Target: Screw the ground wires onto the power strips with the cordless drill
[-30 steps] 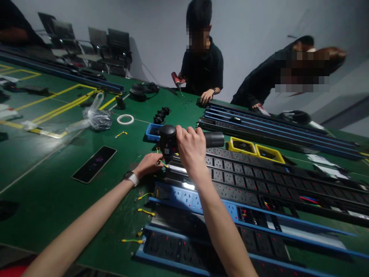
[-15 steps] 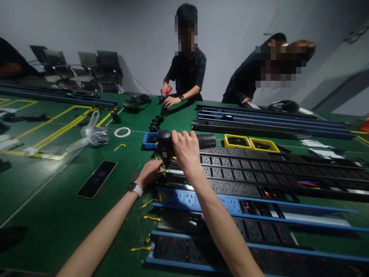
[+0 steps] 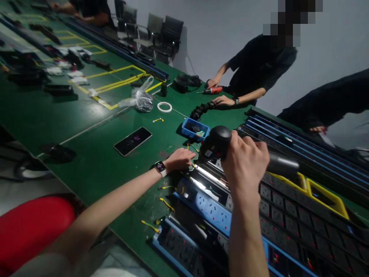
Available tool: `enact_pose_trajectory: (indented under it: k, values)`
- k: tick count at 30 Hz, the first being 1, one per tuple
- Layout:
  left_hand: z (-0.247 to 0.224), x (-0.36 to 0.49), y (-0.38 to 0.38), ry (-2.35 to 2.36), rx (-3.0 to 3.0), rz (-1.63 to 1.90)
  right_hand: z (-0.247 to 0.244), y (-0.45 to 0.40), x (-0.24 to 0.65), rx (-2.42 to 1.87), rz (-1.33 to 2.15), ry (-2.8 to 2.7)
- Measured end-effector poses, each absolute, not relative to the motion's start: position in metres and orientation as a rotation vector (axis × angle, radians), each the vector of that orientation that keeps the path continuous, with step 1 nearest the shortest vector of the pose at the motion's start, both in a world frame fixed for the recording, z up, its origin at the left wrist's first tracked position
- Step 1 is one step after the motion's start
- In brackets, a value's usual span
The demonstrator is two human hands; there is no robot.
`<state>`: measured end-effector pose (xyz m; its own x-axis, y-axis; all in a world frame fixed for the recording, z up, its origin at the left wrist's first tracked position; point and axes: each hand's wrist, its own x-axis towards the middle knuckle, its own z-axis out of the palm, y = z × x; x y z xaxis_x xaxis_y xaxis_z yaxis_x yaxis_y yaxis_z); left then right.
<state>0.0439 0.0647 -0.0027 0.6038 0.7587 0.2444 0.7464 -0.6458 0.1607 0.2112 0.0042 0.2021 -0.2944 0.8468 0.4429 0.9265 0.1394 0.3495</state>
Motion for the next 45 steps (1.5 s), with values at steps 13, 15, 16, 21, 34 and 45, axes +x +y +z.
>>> enact_pose_trajectory:
  k: [13,15,16,21,34,45]
  values:
    - [-0.011,0.036,0.075,1.167,2.666,0.584,0.202,-0.001,0.186,-1.628,-1.101,-2.337]
    - [-0.008,0.035,0.074,1.157,2.657,0.582,0.2,0.001,0.188,-1.606,-1.141,-2.318]
    - [-0.007,0.034,0.074,1.158,2.652,0.586,0.2,0.002,0.188,-1.582,-1.159,-2.306]
    - [-0.009,0.035,0.074,1.157,2.665,0.589,0.203,-0.001,0.184,-1.622,-1.082,-2.351]
    - [-0.012,0.027,0.077,0.916,2.659,0.585,0.196,0.007,0.213,-1.86,-0.9,-2.203]
    - [-0.008,0.026,0.076,0.898,2.45,0.579,0.216,-0.028,0.24,-1.863,-0.641,-2.622]
